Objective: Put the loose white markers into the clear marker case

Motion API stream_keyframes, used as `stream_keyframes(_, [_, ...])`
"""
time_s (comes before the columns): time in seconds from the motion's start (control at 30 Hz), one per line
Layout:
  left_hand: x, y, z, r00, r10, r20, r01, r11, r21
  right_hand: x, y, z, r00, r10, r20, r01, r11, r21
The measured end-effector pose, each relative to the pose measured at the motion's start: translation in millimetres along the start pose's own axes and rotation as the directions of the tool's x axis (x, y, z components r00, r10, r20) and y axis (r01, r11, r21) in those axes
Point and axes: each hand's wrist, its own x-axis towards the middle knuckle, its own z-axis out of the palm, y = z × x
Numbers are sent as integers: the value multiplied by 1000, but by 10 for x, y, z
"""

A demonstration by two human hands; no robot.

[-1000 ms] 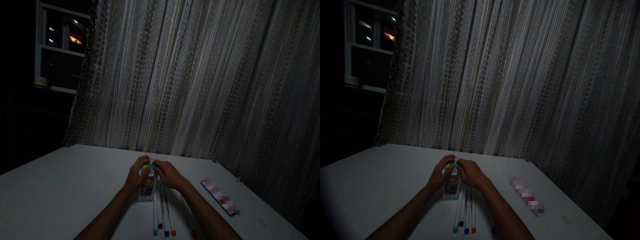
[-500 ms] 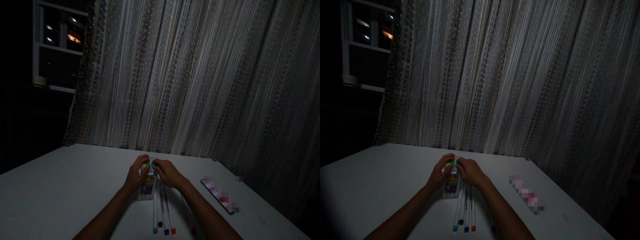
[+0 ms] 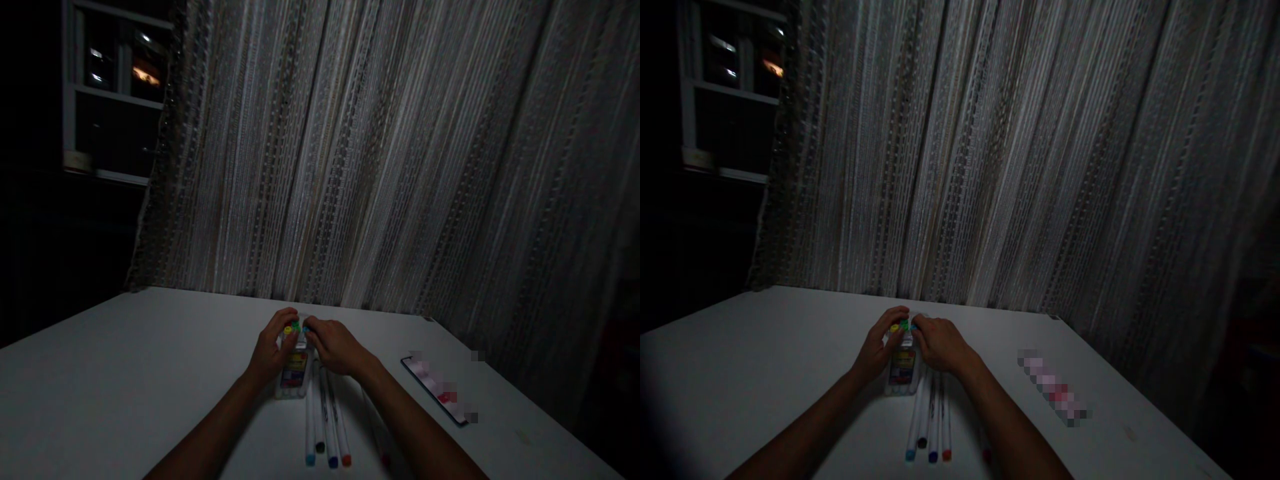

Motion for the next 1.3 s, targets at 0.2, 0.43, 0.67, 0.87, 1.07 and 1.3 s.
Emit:
stream_keyframes(0.2, [3,1,2,1000,-9,5,9,1000,-1,-2,4,1,1000,-13,1,13,1000,-4])
stream_keyframes(0.43, [7,4,-1,1000,-10,15,10,1000,4,-5,9,-2,1000,-11,-10,11,1000,23])
stream_keyframes(0.67, [-1,-1,4,1000,-5,-8,5,1000,-7,0,4,-1,1000,4,1,-4,1000,4])
stream_keyframes(0.87, [-5,9,2,1000,-5,4,5,1000,6,6,19,19,1000,-1,1,1,999,40])
stream_keyframes(1.07, [2,23,-1,1000,-9,-1,9,1000,6,-3,4,5,1000,0,-3,0,1000,25])
stream_keyframes(1.3, [5,32,-2,1000,-6,-11,6,1000,1,-9,13,13,1000,3,3,-3,1000,23])
